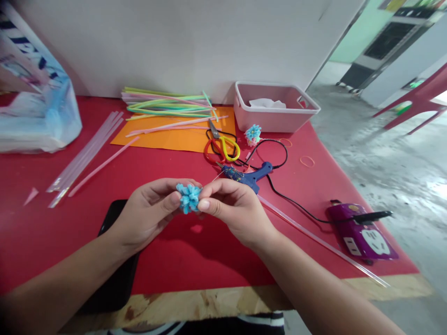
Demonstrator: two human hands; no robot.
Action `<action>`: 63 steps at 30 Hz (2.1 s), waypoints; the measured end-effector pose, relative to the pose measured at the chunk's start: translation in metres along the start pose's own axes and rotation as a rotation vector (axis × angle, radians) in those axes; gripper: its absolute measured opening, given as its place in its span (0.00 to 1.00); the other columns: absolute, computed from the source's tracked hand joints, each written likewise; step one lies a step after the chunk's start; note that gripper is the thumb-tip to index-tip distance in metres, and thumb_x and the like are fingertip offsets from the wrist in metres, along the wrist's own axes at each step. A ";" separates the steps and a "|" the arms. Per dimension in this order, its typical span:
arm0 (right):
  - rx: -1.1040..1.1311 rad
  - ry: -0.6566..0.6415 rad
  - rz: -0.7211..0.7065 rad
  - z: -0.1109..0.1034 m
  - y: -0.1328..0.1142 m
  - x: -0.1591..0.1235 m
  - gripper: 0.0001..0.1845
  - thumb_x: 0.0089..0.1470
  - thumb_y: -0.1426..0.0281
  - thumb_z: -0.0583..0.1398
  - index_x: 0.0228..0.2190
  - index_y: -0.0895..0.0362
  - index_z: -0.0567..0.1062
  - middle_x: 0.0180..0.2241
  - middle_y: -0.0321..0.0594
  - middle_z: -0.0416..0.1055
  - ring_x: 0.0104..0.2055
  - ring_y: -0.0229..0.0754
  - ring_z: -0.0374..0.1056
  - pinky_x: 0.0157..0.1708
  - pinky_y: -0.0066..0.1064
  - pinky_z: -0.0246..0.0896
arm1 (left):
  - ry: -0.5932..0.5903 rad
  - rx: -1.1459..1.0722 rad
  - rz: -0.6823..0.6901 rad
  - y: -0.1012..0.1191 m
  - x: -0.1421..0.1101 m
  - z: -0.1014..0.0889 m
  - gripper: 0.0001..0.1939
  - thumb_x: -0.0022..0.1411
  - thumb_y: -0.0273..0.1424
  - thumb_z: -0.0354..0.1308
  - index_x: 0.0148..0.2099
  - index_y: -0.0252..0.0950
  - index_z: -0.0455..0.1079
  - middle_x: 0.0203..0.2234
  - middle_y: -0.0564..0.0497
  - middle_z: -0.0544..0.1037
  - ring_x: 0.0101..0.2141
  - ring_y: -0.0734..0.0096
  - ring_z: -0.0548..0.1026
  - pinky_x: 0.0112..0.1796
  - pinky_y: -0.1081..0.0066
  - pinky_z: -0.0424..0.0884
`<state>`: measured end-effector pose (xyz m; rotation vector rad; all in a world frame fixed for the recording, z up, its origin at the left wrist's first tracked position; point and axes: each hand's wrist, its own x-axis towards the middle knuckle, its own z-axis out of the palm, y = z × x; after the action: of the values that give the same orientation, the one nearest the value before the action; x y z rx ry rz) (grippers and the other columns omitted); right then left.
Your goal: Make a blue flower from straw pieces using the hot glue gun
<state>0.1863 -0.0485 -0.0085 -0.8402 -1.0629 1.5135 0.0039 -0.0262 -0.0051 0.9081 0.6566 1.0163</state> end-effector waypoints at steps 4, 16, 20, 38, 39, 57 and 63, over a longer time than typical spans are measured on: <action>-0.018 0.016 -0.003 -0.001 0.001 0.000 0.10 0.45 0.66 0.74 0.28 0.55 0.80 0.26 0.33 0.77 0.29 0.34 0.73 0.33 0.27 0.72 | 0.018 0.018 0.001 0.000 -0.001 -0.001 0.09 0.53 0.33 0.73 0.38 0.38 0.83 0.33 0.49 0.84 0.35 0.71 0.81 0.41 0.71 0.77; 0.034 -0.037 0.022 0.002 -0.008 0.000 0.10 0.50 0.64 0.72 0.31 0.54 0.79 0.27 0.34 0.77 0.28 0.35 0.74 0.34 0.29 0.73 | -0.002 -0.005 -0.001 0.001 -0.001 0.002 0.09 0.55 0.33 0.72 0.39 0.39 0.82 0.32 0.51 0.84 0.32 0.72 0.81 0.38 0.72 0.78; -0.006 0.000 0.005 0.001 -0.007 0.001 0.09 0.50 0.66 0.72 0.30 0.55 0.79 0.27 0.34 0.78 0.29 0.36 0.74 0.34 0.30 0.74 | -0.026 0.013 0.015 0.001 -0.001 0.003 0.10 0.55 0.32 0.72 0.40 0.37 0.82 0.32 0.50 0.84 0.31 0.71 0.82 0.38 0.71 0.79; -0.010 -0.016 0.031 0.000 -0.002 -0.001 0.09 0.53 0.64 0.70 0.31 0.55 0.79 0.27 0.34 0.77 0.30 0.35 0.73 0.35 0.29 0.71 | -0.054 0.059 0.054 0.003 0.001 0.003 0.08 0.55 0.30 0.72 0.39 0.36 0.82 0.31 0.49 0.84 0.30 0.69 0.82 0.38 0.69 0.80; -0.005 -0.018 0.034 0.000 -0.003 -0.001 0.08 0.54 0.64 0.70 0.31 0.55 0.78 0.27 0.34 0.77 0.30 0.34 0.73 0.35 0.28 0.70 | -0.049 0.072 0.064 0.004 0.001 0.003 0.08 0.55 0.30 0.72 0.39 0.37 0.82 0.31 0.49 0.85 0.31 0.70 0.82 0.38 0.70 0.80; -0.045 0.033 0.005 -0.001 -0.002 -0.001 0.09 0.56 0.63 0.68 0.30 0.55 0.77 0.29 0.32 0.71 0.32 0.32 0.66 0.35 0.25 0.62 | -0.074 0.331 0.276 0.004 -0.002 0.002 0.15 0.54 0.24 0.71 0.46 0.38 0.81 0.45 0.46 0.83 0.46 0.67 0.81 0.46 0.74 0.78; -0.042 0.045 0.023 -0.002 -0.001 -0.003 0.09 0.56 0.63 0.68 0.31 0.56 0.78 0.30 0.34 0.72 0.34 0.33 0.66 0.37 0.25 0.62 | -0.137 0.401 0.340 0.002 -0.002 0.000 0.15 0.57 0.23 0.68 0.48 0.39 0.81 0.47 0.47 0.82 0.49 0.69 0.80 0.49 0.76 0.77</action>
<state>0.1888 -0.0506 -0.0087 -0.9136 -1.0586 1.4892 0.0019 -0.0278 -0.0034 1.4659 0.6123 1.1295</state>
